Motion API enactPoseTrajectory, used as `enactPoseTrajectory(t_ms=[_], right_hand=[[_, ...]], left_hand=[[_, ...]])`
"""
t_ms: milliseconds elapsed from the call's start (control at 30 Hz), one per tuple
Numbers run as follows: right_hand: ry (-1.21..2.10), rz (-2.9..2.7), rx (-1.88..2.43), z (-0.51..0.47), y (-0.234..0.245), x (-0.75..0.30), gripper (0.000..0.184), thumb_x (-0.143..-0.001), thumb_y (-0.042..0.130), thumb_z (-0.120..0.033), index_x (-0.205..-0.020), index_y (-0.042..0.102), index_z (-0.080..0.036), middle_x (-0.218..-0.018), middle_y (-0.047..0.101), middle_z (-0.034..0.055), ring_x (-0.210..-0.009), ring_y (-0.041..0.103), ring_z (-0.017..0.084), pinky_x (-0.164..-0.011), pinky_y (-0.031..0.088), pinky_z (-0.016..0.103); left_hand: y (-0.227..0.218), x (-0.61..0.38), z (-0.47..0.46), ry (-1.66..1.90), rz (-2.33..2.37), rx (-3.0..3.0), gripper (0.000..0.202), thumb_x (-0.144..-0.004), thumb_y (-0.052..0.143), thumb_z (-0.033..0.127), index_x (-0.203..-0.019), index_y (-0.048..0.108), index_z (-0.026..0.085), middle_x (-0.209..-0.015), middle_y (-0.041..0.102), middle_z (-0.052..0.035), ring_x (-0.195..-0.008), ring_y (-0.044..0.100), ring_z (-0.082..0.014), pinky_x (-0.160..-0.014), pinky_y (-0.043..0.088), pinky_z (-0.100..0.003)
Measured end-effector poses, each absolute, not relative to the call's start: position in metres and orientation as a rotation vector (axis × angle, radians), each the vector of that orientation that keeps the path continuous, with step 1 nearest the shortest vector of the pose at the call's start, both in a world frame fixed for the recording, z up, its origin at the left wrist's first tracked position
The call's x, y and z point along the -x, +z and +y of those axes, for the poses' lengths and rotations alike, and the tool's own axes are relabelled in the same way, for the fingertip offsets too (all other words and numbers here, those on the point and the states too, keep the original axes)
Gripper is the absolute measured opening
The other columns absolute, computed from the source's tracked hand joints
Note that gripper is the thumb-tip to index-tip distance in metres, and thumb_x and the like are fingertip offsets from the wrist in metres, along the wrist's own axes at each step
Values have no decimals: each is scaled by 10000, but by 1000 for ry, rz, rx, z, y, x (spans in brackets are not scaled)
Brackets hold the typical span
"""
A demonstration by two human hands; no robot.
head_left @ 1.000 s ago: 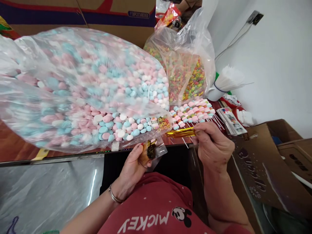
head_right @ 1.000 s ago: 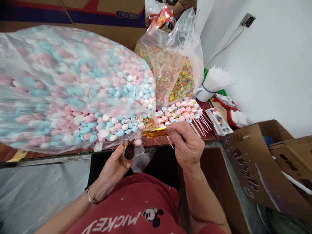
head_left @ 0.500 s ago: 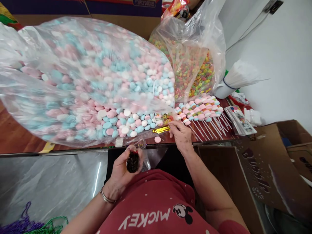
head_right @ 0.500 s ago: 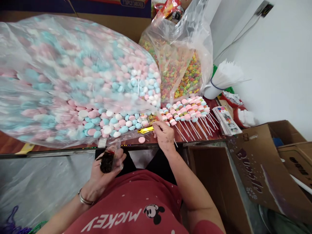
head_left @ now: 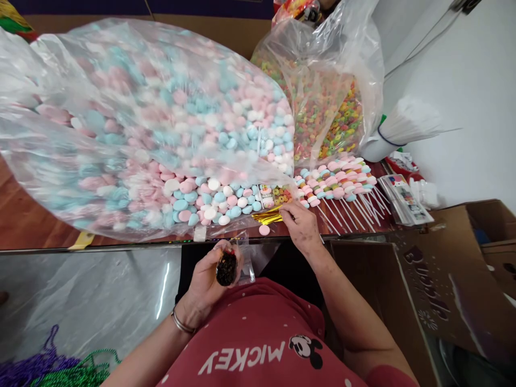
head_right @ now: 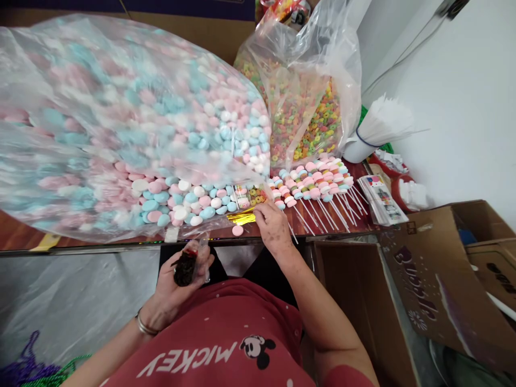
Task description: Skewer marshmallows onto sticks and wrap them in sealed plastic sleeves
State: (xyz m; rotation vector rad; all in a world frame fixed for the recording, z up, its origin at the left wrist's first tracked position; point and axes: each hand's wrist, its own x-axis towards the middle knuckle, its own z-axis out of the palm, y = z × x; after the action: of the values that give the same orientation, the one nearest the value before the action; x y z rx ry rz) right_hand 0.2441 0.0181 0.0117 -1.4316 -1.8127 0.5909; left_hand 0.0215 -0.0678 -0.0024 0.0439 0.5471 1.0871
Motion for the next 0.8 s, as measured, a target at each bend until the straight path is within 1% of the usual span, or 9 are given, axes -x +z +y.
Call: enactPoseTrajectory(t_ms=[167, 333, 400, 467, 567, 667, 733, 800], right_hand=[[703, -1844, 1449, 23, 15, -256, 190, -889, 522, -246, -845, 703, -209, -882, 696, 39, -839, 639, 193, -790, 480, 292], [667, -1882, 1463, 20, 17, -258, 192, -903, 518, -231, -845, 698, -202, -871, 692, 38, -833, 643, 185, -777, 486, 275], [629, -1919, 1487, 18, 18, -258, 196, -912, 518, -220, -849, 702, -204, -865, 691, 36, -828, 649, 183, -776, 494, 273], [545, -1981, 1537, 15, 19, -257, 204, -927, 513, -212, -877, 711, -212, -899, 697, 39, -858, 657, 187, -798, 504, 280], [313, -2082, 1639, 11, 20, -257, 221, -950, 505, -212, -996, 721, -222, -997, 701, 62, -946, 657, 209, -842, 518, 302], [58, -2127, 1682, 5, 25, -257, 246, -971, 492, -227, -1066, 717, -202, -1017, 697, 96, -950, 650, 235, -843, 533, 334], [-53, -2061, 1595, -1, 34, -256, 266, -989, 473, -246, -1074, 716, -180, -1004, 698, 115, -941, 645, 248, -867, 536, 368], [-30, -1958, 1429, -8, 47, -254, 295, -1005, 453, -265, -1145, 694, -167, -1051, 692, 128, -990, 635, 256, -926, 522, 405]], left_hand=[[-3, -21, -68, 1079, 564, -16, 170, -672, 772, 192, -710, 608, 166, -651, 574, -15, -561, 575, -143, -404, 463, -175], [-4, -23, -67, 1075, 560, -48, 146, -699, 742, 192, -711, 599, 168, -640, 539, -7, -540, 555, -136, -375, 434, -159], [-6, -23, -66, 1081, 545, -49, 160, -701, 758, 201, -700, 602, 170, -628, 542, -4, -535, 559, -134, -380, 443, -162], [-8, -24, -66, 1079, 534, -35, 177, -682, 794, 206, -704, 622, 174, -630, 569, -3, -543, 573, -134, -399, 466, -170], [-6, -24, -66, 1066, 535, -24, 198, -647, 836, 204, -733, 660, 176, -675, 628, -10, -568, 600, -134, -429, 501, -182], [-3, -25, -67, 1084, 562, -26, 211, -640, 852, 210, -725, 662, 171, -709, 662, -13, -586, 622, -132, -467, 531, -190], [-1, -27, -67, 1102, 607, -31, 222, -640, 860, 220, -739, 666, 174, -733, 682, -14, -598, 639, -133, -492, 553, -201], [-2, -30, -66, 1121, 650, -53, 247, -632, 871, 237, -772, 676, 178, -761, 699, -16, -590, 649, -141, -469, 557, -213]])
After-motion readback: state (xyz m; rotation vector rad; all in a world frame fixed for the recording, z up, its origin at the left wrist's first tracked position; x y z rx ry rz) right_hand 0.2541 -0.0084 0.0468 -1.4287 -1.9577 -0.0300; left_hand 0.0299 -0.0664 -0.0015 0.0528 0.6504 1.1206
